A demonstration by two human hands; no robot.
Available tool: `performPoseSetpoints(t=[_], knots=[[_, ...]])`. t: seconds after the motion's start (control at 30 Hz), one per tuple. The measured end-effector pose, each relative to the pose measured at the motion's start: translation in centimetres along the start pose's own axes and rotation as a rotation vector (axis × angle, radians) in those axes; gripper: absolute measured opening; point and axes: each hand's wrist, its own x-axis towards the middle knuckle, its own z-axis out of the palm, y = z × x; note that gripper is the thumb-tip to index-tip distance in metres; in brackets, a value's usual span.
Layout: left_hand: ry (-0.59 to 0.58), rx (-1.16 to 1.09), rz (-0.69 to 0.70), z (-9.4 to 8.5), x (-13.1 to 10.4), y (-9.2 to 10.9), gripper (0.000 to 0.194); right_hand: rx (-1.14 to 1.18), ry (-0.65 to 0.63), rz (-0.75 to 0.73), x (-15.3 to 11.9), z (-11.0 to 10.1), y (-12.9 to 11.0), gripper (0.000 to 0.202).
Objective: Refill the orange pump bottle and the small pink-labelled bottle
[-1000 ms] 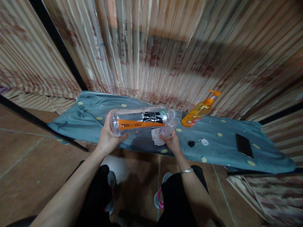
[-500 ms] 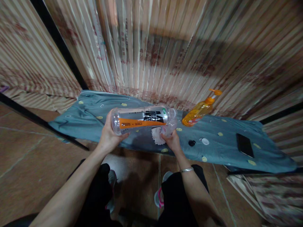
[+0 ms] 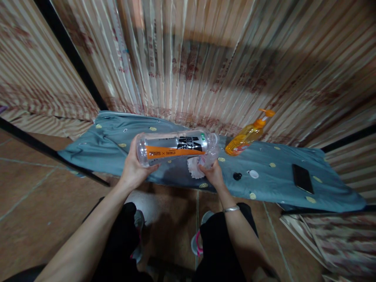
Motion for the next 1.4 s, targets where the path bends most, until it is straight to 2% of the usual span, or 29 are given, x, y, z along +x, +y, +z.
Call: performPoseSetpoints(t=[0.33, 0.47, 0.7, 0.93, 1.4], knots=[[0.000, 0.002, 0.027, 0.0, 0.0, -0.2, 0.101, 0.005, 0.027, -0.039, 0.3, 0.5, 1.2, 0.064], [-0.005, -0.012, 0.018, -0.1, 0.0, -0.5, 0.105, 0.036, 0.006, -0.042, 0.4, 0.5, 1.3, 0.070], [0.005, -0.032, -0.019, -0.1, -0.1, -0.6, 0.112, 0.035, 0.012, -0.038, 0.2, 0.5, 1.2, 0.065], [0.027, -0.062, -0.050, 0.0, -0.1, -0.5, 0.091, 0.018, 0.003, -0.009, 0.2, 0.3, 0.8, 0.063], [0.016, -0.021, -0.025, -0.1, 0.0, 0.0, 0.087, 0.049, -0.029, -0.042, 0.5, 0.1, 1.4, 0.068]])
